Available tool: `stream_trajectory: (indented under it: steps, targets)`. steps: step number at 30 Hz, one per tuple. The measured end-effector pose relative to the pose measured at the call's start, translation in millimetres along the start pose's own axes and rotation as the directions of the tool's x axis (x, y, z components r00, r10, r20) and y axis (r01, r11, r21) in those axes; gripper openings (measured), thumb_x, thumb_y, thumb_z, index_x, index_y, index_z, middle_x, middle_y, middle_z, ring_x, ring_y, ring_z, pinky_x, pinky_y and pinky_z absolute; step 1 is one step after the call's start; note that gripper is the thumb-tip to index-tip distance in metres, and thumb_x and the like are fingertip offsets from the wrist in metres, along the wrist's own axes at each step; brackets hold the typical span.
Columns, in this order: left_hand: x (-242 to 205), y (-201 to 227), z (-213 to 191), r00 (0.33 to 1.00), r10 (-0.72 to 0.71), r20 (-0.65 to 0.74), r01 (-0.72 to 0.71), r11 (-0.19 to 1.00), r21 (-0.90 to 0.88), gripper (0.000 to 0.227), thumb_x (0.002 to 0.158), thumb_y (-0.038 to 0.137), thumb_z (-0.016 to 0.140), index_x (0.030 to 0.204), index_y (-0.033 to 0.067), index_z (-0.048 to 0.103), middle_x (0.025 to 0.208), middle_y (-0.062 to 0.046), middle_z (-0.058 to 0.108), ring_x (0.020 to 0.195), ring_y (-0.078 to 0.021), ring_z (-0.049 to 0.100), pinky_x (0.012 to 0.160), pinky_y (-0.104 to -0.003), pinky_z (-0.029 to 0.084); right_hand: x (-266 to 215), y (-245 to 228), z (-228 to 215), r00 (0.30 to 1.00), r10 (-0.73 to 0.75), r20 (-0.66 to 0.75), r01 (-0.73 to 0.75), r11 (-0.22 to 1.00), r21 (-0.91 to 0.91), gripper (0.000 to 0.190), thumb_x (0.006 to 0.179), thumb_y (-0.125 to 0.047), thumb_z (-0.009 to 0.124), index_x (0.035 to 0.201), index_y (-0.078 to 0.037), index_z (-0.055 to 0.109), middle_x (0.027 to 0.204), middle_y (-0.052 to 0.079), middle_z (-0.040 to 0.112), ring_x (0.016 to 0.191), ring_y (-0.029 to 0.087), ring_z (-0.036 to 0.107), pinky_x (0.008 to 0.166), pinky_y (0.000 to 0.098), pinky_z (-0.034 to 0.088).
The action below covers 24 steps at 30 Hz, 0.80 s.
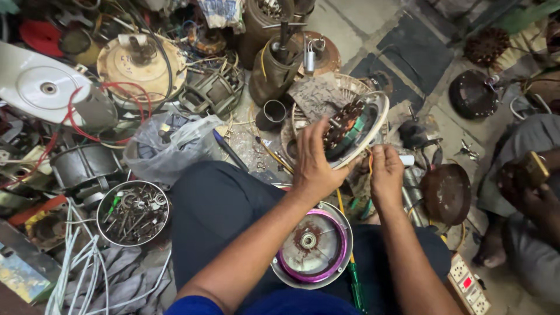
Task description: The person disassembles a ceiling fan motor by removing the top cover and using a hammer and screwdriver to loosen and remove the central shaft. They then separate the stator and rotor components and apply a substance from a bottle to the motor housing.
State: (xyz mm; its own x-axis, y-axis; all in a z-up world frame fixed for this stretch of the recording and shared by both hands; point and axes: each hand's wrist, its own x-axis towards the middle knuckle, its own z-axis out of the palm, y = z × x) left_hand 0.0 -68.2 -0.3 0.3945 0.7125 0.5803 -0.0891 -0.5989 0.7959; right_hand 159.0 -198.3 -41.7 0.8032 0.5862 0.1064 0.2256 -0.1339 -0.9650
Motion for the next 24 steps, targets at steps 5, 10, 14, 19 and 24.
stream_trajectory:
  steps: [5,10,14,19,24]
  targets:
    - [-0.1,-7.2,-11.4,0.967,0.249,0.054,-0.254,0.952,0.168,0.075,0.09,0.025,0.082,0.153,0.0161,0.043,0.149,-0.015,0.047,0.141,-0.0369,0.044,0.122,-0.051,0.039,-1.6,-8.8,9.2,0.999,0.039,-0.028,-0.038,0.999,0.026,0.027,0.111,-0.03,0.055,0.097,-0.007,0.06,0.074,-0.001,0.058,0.064,0.006,0.05,0.06,0.0227,0.04]
    - [13.1,-9.1,-9.3,0.968,0.237,0.087,-0.248,0.956,0.155,0.063,0.1,0.024,0.072,0.155,0.0135,0.043,0.164,-0.01,0.039,0.151,-0.0384,0.037,0.127,-0.053,0.032,11.3,-24.3,16.0,0.999,-0.025,-0.033,0.022,0.997,-0.07,0.03,0.111,-0.029,0.055,0.092,-0.006,0.056,0.071,0.0,0.058,0.061,0.008,0.052,0.056,0.0252,0.043]
    - [21.7,-9.3,-8.6,0.967,0.209,0.147,-0.22,0.973,0.066,0.063,0.098,0.021,0.067,0.155,0.008,0.042,0.165,-0.012,0.037,0.155,-0.0409,0.031,0.128,-0.054,0.028,26.9,-33.8,17.3,0.999,0.002,-0.039,-0.01,0.982,-0.187,0.033,0.111,-0.03,0.054,0.088,-0.006,0.058,0.067,0.0,0.055,0.057,0.009,0.05,0.052,0.0267,0.04]
    - [20.0,-3.8,4.2,0.972,0.181,0.147,-0.191,0.98,0.053,0.058,0.101,0.016,0.065,0.154,0.0042,0.043,0.16,-0.014,0.044,0.154,-0.0413,0.035,0.128,-0.052,0.029,37.8,-27.3,7.9,0.995,-0.099,-0.028,0.079,0.912,-0.404,0.034,0.111,-0.029,0.056,0.09,-0.004,0.064,0.067,0.0,0.058,0.059,0.009,0.052,0.053,0.0256,0.041]
    - [18.6,1.0,8.7,0.978,0.176,0.112,-0.174,0.984,-0.023,0.044,0.102,0.01,0.061,0.144,0.0022,0.049,0.156,-0.018,0.048,0.151,-0.0441,0.039,0.128,-0.052,0.032,31.4,-17.7,8.4,0.999,-0.052,-0.002,0.052,0.991,-0.123,0.026,0.107,-0.027,0.058,0.095,-0.004,0.064,0.075,-0.004,0.061,0.063,0.004,0.052,0.054,0.0237,0.043]
